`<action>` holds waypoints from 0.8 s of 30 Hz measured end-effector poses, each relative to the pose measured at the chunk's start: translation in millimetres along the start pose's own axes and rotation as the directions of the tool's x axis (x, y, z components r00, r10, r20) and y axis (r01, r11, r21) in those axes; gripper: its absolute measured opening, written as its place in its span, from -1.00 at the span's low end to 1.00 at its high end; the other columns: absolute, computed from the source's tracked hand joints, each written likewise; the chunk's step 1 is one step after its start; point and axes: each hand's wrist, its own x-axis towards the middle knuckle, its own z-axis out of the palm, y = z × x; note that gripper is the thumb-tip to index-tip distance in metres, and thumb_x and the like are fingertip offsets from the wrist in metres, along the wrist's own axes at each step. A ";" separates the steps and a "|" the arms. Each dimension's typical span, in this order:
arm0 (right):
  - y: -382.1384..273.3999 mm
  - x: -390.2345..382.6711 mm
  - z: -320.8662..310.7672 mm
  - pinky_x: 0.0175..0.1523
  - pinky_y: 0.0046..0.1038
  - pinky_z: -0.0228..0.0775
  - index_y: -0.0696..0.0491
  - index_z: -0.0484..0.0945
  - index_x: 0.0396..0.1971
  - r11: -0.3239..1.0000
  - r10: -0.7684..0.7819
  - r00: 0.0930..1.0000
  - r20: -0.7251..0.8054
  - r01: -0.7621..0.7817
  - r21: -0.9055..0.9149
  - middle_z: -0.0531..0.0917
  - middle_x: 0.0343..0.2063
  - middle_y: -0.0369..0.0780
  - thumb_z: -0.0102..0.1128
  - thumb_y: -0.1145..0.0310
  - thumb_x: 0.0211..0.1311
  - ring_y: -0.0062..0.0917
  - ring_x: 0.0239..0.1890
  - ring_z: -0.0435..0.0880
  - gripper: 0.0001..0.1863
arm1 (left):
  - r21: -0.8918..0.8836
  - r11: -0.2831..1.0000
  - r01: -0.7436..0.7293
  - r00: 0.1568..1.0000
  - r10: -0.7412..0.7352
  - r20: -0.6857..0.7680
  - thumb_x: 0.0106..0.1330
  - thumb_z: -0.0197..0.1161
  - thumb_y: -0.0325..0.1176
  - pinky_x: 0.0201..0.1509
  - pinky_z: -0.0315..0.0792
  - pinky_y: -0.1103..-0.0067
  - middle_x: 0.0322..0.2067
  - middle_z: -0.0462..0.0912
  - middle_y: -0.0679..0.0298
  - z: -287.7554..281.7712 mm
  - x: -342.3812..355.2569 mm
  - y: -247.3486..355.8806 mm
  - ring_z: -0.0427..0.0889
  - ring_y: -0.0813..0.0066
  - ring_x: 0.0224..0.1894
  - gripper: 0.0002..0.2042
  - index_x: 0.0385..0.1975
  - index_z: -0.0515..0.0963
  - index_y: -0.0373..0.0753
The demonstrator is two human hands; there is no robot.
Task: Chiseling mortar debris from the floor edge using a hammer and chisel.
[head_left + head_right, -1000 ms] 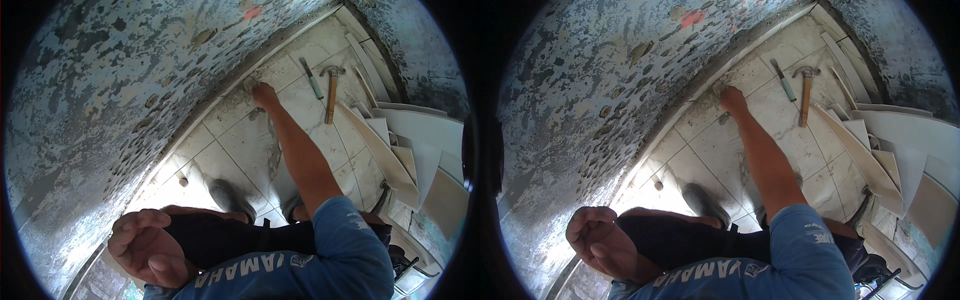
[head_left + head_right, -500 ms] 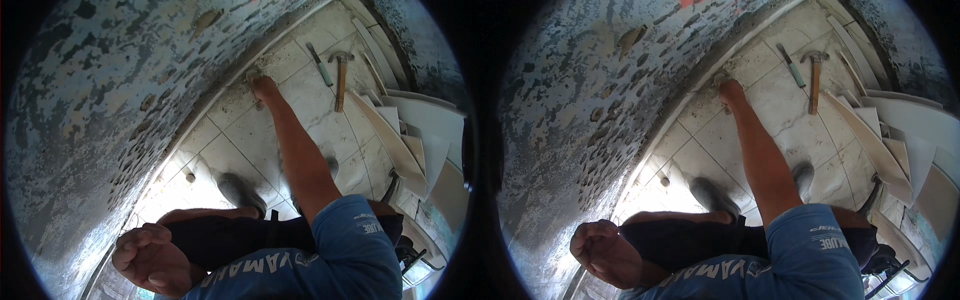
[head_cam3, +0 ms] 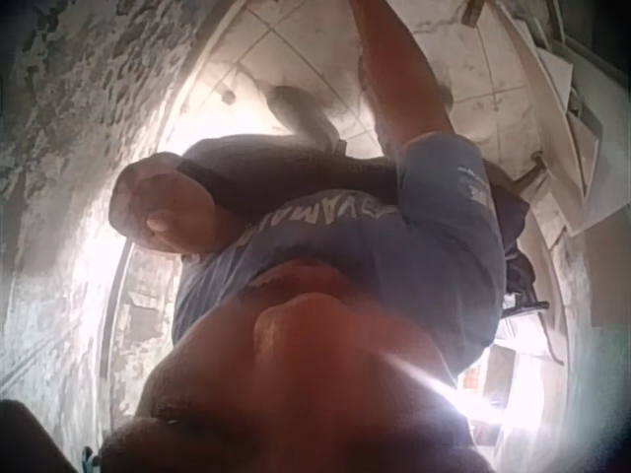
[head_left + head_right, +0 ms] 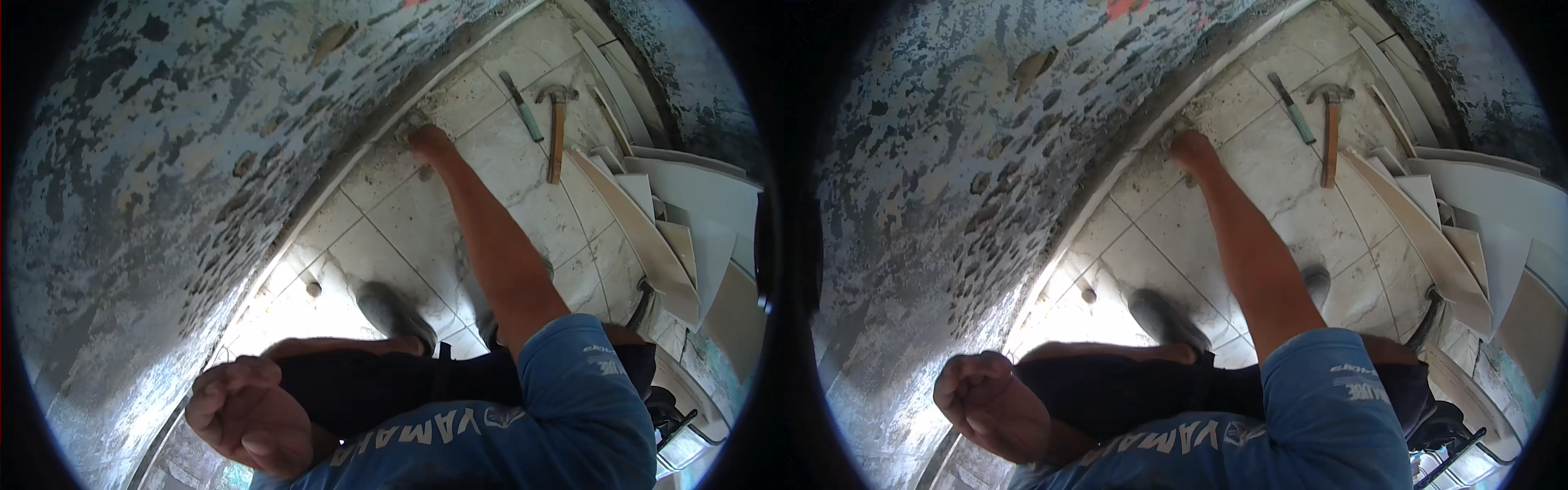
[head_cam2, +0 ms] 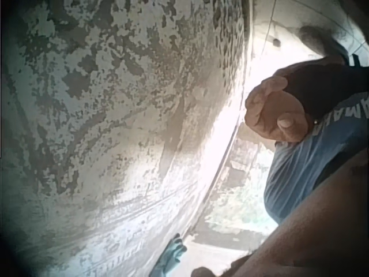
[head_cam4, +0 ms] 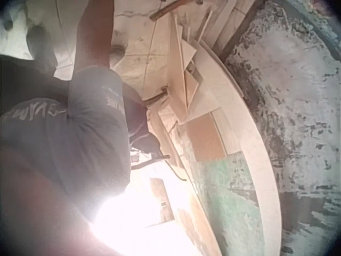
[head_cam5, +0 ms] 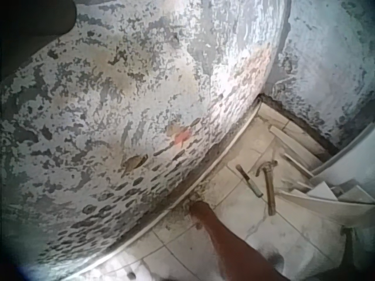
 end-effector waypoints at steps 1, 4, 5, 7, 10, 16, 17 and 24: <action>-1.1 2.4 0.5 -0.18 -0.27 0.46 0.15 0.56 -0.30 0.999 0.025 1.000 0.012 -0.025 0.037 0.59 -0.31 -0.02 0.07 0.41 0.08 -0.21 -0.27 0.59 -0.79 | -0.007 1.000 -0.002 1.000 0.002 0.012 0.21 0.16 -0.12 -0.31 0.43 0.55 -0.23 0.43 0.05 2.7 -0.8 1.3 0.52 0.41 -0.36 -0.51 -0.05 0.25 -0.39; -1.2 4.1 7.0 -0.18 -0.24 0.44 0.22 0.55 -0.37 0.962 0.111 0.993 -0.039 -0.098 0.255 0.59 -0.33 0.01 0.00 0.26 0.19 -0.19 -0.27 0.59 -0.70 | -0.038 0.999 -0.035 0.998 0.036 0.044 0.21 0.15 -0.12 -0.30 0.44 0.56 -0.25 0.43 0.02 13.7 -2.3 2.9 0.52 0.40 -0.37 -0.50 -0.04 0.24 -0.39; -1.9 1.4 13.1 -0.19 -0.24 0.44 0.23 0.54 -0.35 0.928 0.143 0.988 -0.051 -0.116 0.355 0.59 -0.34 0.01 -0.02 0.22 0.22 -0.19 -0.27 0.59 -0.67 | -0.043 0.998 -0.041 0.996 0.044 0.075 0.21 0.15 -0.13 -0.30 0.44 0.57 -0.26 0.43 0.01 16.8 -3.2 5.1 0.52 0.39 -0.37 -0.50 -0.04 0.23 -0.40; -5.6 -3.8 26.7 -0.18 -0.22 0.43 0.24 0.49 -0.29 0.773 0.273 0.955 -0.116 -0.146 0.617 0.58 -0.32 0.00 -0.10 0.14 0.27 -0.19 -0.26 0.59 -0.59 | -0.038 0.998 -0.059 0.995 0.062 0.083 0.21 0.15 -0.12 -0.30 0.45 0.58 -0.28 0.44 0.00 24.7 -7.8 8.7 0.52 0.38 -0.36 -0.50 -0.04 0.24 -0.40; -15.4 -10.9 44.7 -0.16 -0.21 0.40 0.23 0.43 -0.23 0.722 0.377 0.896 -0.235 -0.125 0.681 0.56 -0.27 0.00 -0.15 0.09 0.29 -0.18 -0.23 0.57 -0.56 | 0.013 0.996 -0.091 0.990 0.089 0.112 0.22 0.14 -0.11 -0.29 0.45 0.60 -0.31 0.46 0.00 22.9 -9.7 13.5 0.54 0.38 -0.34 -0.50 -0.05 0.24 -0.40; -44.6 -11.0 39.7 -0.11 -0.22 0.37 0.22 0.41 -0.26 0.383 0.669 0.712 -0.215 -0.082 0.920 0.52 -0.25 0.06 -0.15 0.19 0.28 -0.15 -0.20 0.55 -0.65 | -0.005 0.981 -0.192 0.980 0.192 0.049 0.31 -0.02 -0.20 -0.22 0.38 0.58 -0.23 0.48 0.03 -3.2 -17.9 19.4 0.50 0.41 -0.28 -0.58 -0.01 0.27 -0.44; -50.9 -10.1 36.6 -0.11 -0.21 0.37 0.23 0.40 -0.24 0.479 0.686 0.666 -0.293 -0.109 0.871 0.52 -0.27 0.07 -0.15 0.24 0.27 -0.14 -0.21 0.55 -0.67 | -0.015 0.979 -0.202 0.979 0.202 0.026 0.31 -0.02 -0.21 -0.21 0.37 0.58 -0.21 0.47 0.05 -6.0 -18.6 19.4 0.49 0.42 -0.26 -0.59 -0.01 0.27 -0.44; -66.5 -35.3 53.2 -0.04 -0.18 0.34 0.28 0.32 -0.06 0.864 0.166 0.953 -0.254 -0.017 0.503 0.49 -0.16 0.12 -0.12 0.28 0.24 -0.08 -0.08 0.48 -0.61 | 0.006 0.984 -0.180 0.983 0.180 -0.041 0.25 0.09 -0.17 -0.26 0.40 0.57 -0.24 0.49 0.05 -1.2 -16.5 22.2 0.50 0.40 -0.33 -0.54 -0.02 0.26 -0.42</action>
